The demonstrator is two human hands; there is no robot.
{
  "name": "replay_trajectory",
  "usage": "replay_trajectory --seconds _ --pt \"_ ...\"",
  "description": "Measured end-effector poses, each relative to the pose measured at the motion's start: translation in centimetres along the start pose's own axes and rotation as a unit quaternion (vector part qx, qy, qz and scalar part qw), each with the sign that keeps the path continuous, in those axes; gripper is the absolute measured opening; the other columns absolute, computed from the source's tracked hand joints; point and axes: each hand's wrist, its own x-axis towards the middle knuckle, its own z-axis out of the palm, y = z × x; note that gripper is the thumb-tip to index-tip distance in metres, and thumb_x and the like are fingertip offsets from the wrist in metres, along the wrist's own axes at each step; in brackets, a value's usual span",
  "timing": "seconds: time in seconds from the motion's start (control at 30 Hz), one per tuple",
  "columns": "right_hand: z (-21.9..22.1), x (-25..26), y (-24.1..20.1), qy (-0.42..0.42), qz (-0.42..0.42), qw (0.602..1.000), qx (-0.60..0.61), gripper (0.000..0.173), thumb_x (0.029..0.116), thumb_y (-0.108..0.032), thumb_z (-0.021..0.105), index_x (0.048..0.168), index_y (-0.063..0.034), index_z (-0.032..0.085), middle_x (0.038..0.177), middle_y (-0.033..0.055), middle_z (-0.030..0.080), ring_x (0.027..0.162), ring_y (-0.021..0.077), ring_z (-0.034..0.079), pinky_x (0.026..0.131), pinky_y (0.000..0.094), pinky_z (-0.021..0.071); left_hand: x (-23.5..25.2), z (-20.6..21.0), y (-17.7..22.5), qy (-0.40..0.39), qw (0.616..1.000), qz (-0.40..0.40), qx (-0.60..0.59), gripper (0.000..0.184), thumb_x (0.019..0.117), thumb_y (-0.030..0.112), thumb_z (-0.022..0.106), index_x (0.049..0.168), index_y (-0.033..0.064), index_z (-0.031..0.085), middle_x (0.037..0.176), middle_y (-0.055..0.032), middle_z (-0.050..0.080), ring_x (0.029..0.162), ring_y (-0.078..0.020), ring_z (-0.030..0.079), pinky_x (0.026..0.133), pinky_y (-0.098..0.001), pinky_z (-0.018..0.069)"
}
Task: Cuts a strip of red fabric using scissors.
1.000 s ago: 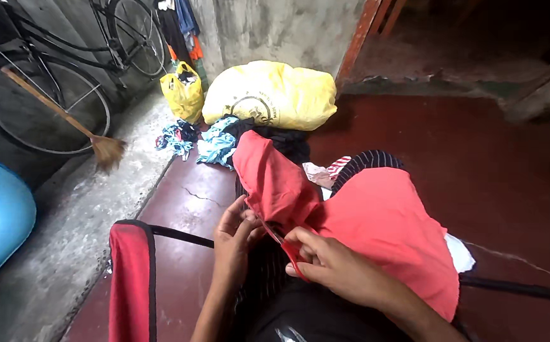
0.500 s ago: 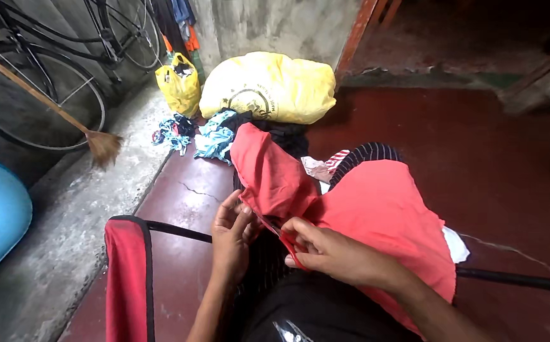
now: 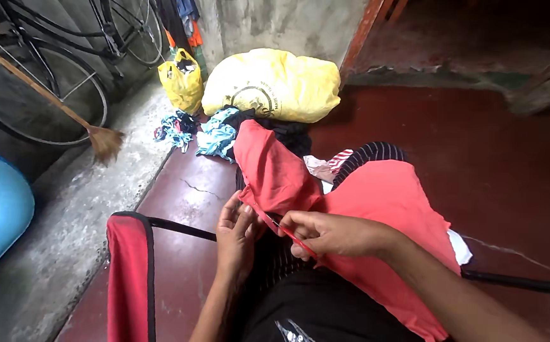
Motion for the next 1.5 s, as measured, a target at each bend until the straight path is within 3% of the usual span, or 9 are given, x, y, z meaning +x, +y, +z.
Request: replay_trajectory --seconds 0.2,0.4,0.73,0.9,1.07,1.33,1.5 --pt "-0.8 0.4 0.6 -0.038 -0.002 0.998 0.053 0.033 0.0974 -0.016 0.060 0.129 -0.0102 0.055 0.083 0.0026 0.067 0.070 0.0102 0.065 0.066 0.0274 0.0569 0.0 0.1 -0.1 -0.004 1.000 0.001 -0.022 0.041 0.0985 -0.003 0.059 0.137 0.0112 0.058 0.106 -0.0149 0.070 0.084 -0.0227 0.072 0.079 -0.0385 0.0618" --pt "-1.0 0.7 1.1 -0.057 -0.007 0.996 0.071 0.031 0.0977 -0.014 0.059 0.129 -0.0112 0.056 0.077 0.0019 0.065 0.064 0.0093 0.064 0.062 0.0260 0.0564 0.0 0.1 -0.3 0.017 1.000 0.011 -0.015 0.042 0.0980 -0.004 0.059 0.137 0.0122 0.056 0.103 -0.0150 0.070 0.082 -0.0229 0.071 0.078 -0.0397 0.0616" --pt "-1.0 1.1 -0.3 -0.038 0.007 0.999 0.005 0.031 0.0992 -0.009 0.062 0.129 -0.0088 0.055 0.084 0.0036 0.068 0.069 0.0095 0.064 0.063 0.0251 0.0532 -0.2 0.3 -1.1 0.059 0.995 0.078 -0.013 0.028 0.0955 -0.006 0.062 0.120 0.0084 0.058 0.091 -0.0117 0.070 0.075 -0.0200 0.071 0.074 -0.0379 0.0619" --pt "-0.6 1.5 -0.5 -0.028 0.002 1.000 0.001 0.030 0.0988 -0.011 0.064 0.127 -0.0090 0.056 0.081 0.0031 0.067 0.067 0.0094 0.063 0.062 0.0253 0.0541 -0.3 0.2 -1.2 0.067 0.991 0.112 0.015 0.011 0.0930 -0.003 0.066 0.097 0.0073 0.064 0.084 -0.0096 0.068 0.071 -0.0190 0.069 0.065 -0.0377 0.0620" --pt "-0.6 1.5 -0.3 -0.030 0.001 1.000 0.008 0.029 0.0996 -0.011 0.063 0.127 -0.0088 0.056 0.082 0.0030 0.067 0.066 0.0084 0.063 0.061 0.0234 0.0524 -0.5 0.3 -1.3 0.069 0.991 0.113 0.016 0.022 0.0960 0.000 0.064 0.116 0.0045 0.070 0.099 -0.0138 0.072 0.079 -0.0210 0.072 0.071 -0.0383 0.0630" --pt "-0.7 1.7 -0.7 -0.030 0.007 1.000 -0.004 0.027 0.1009 -0.014 0.063 0.127 -0.0087 0.055 0.081 0.0036 0.066 0.065 0.0086 0.061 0.060 0.0236 0.0510 -0.4 -0.1 -1.5 0.049 0.990 0.131 0.022 0.038 0.0870 -0.011 0.067 0.122 0.0029 0.070 0.097 -0.0137 0.070 0.082 -0.0207 0.070 0.074 -0.0375 0.0622" --pt "-0.8 2.0 -1.1 -0.045 0.012 0.999 -0.012 0.029 0.0999 -0.013 0.063 0.127 -0.0090 0.054 0.085 0.0029 0.067 0.068 0.0083 0.063 0.062 0.0239 0.0525 -0.5 -0.1 -1.5 0.053 0.988 0.139 0.027 0.041 0.0878 -0.011 0.067 0.125 0.0054 0.069 0.111 -0.0158 0.070 0.085 -0.0232 0.071 0.073 -0.0388 0.0628"
